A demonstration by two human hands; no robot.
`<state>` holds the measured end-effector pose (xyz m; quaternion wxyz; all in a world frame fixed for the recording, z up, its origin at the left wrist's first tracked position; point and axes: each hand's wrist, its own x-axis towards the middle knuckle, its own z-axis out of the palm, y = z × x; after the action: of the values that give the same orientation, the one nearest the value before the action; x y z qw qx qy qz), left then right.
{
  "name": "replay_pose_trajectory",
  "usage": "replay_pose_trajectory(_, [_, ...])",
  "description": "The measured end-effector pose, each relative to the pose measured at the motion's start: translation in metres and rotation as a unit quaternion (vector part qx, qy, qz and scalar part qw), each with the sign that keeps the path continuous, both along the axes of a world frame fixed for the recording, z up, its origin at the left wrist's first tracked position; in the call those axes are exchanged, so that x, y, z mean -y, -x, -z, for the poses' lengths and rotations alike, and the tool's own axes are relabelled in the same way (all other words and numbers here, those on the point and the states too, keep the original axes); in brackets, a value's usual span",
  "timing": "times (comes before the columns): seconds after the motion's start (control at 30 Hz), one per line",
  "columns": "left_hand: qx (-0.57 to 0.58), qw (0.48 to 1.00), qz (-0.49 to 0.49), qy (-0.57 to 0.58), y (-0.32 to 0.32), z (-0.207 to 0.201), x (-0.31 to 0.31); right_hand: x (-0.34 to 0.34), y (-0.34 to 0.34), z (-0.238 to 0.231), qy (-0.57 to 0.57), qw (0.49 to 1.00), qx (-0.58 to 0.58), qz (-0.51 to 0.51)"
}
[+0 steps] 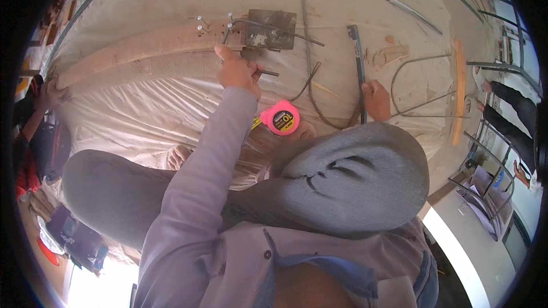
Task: The person sits on the floor and uses a metal vise to bend a blue metal rod. They measure the rod with a tape measure, secure it in the vise, and use a long metal bar as a lever to bend it. The person repeats this process for multiple rods, measuring and bending them to a specific shape.
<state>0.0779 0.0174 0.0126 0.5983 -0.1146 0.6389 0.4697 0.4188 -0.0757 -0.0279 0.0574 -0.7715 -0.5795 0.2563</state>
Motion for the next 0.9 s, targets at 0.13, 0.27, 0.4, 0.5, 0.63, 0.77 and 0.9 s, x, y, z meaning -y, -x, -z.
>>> replay_pose_trajectory(0.13, [0.012,1.0,-0.006,-0.013,-0.007,0.003,0.0,0.021,0.043,-0.021,-0.076,0.986,0.141,-0.036])
replay_pose_trajectory(0.27, [0.046,0.996,-0.002,-0.081,0.011,0.009,0.007,0.025,0.107,-0.02,-0.112,0.981,-0.013,-0.155])
replay_pose_trajectory(0.4, [0.079,0.993,-0.001,-0.087,0.006,0.005,0.004,0.034,0.178,-0.011,-0.169,0.866,-0.039,-0.47])
replay_pose_trajectory(0.5, [0.105,0.987,0.021,-0.116,0.006,0.012,0.006,0.032,0.186,0.008,-0.139,0.861,0.018,-0.49])
replay_pose_trajectory(0.63, [0.063,0.991,0.077,-0.092,0.024,0.009,0.009,0.019,0.164,-0.014,0.066,0.915,-0.181,-0.354])
replay_pose_trajectory(0.77, [0.099,0.985,0.074,-0.116,0.023,0.009,0.011,0.003,0.09,-0.071,0.163,0.909,-0.288,-0.255])
replay_pose_trajectory(0.9, [0.119,0.985,0.058,-0.107,0.02,0.001,0.008,-0.008,0.049,-0.132,0.216,0.923,-0.307,-0.084])
